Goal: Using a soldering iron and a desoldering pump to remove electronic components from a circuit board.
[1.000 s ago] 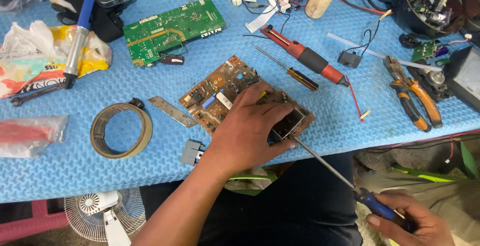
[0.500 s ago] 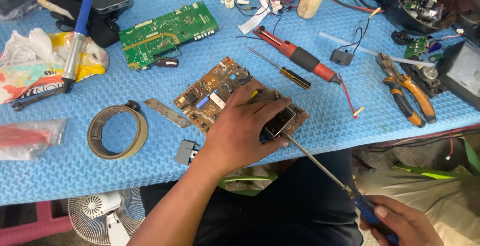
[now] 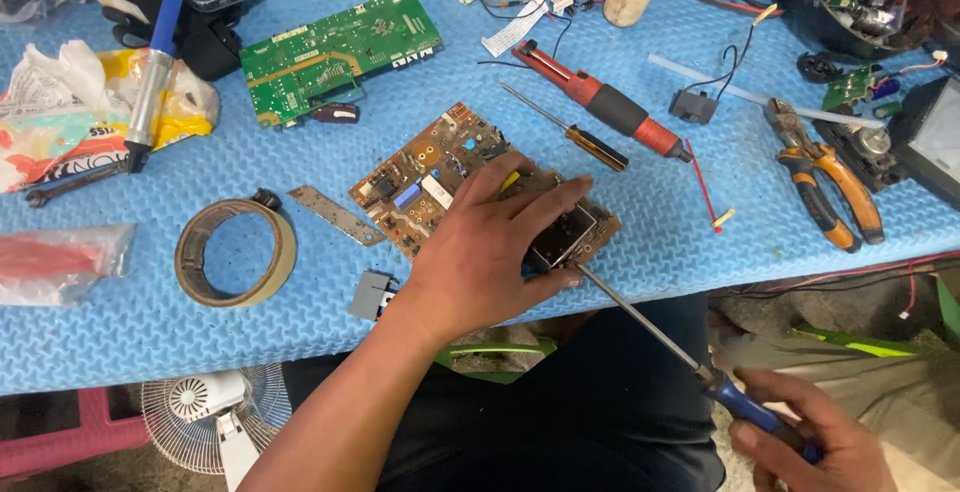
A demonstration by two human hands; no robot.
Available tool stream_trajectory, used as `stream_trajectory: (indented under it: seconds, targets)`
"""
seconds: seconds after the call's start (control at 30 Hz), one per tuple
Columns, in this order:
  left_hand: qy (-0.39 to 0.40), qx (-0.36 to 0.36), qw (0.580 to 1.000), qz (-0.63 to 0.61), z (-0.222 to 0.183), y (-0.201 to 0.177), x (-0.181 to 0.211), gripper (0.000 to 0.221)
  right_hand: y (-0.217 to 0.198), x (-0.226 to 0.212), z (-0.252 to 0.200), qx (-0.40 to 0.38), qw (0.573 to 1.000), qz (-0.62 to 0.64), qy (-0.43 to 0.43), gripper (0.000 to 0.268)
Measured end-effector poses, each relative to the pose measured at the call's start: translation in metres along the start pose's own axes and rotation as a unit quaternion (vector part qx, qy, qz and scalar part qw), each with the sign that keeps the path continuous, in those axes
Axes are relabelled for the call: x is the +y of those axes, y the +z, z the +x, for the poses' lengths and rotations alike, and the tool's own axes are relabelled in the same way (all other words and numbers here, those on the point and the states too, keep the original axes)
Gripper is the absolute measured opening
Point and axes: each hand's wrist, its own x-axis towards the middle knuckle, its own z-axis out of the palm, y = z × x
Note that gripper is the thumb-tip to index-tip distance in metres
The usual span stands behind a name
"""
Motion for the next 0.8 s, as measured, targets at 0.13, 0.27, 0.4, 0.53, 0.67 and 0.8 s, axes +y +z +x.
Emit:
stream_trajectory:
  seconds: [0.13, 0.27, 0.4, 0.53, 0.67, 0.8]
  targets:
    - [0.036, 0.039, 0.998, 0.023, 0.000, -0.001, 0.000, 0.092, 0.000, 0.002, 0.001, -0.063, 0.985, 0.090, 0.131, 0.040]
    - [0.066, 0.062, 0.993, 0.071, -0.002, -0.001, 0.002, 0.098, 0.014, -0.015, -0.013, 0.016, 0.999, 0.041, 0.005, 0.049]
    - [0.088, 0.057, 0.988, 0.112, 0.002, -0.004, 0.005, 0.104, 0.003, 0.002, -0.002, -0.049, 0.966, 0.156, 0.202, 0.048]
    - [0.115, 0.024, 0.991, 0.070, 0.008, -0.014, 0.016, 0.074, 0.012, -0.012, -0.013, 0.002, 0.999, 0.016, 0.040, 0.037]
    - [0.126, -0.004, 0.991, 0.044, 0.014, -0.015, 0.027, 0.040, 0.003, 0.017, 0.000, -0.098, 0.982, 0.155, 0.037, 0.052]
    - [0.130, -0.029, 0.990, 0.055, 0.018, -0.013, 0.032, 0.039, 0.012, -0.016, -0.014, 0.003, 0.982, 0.076, 0.171, 0.035]
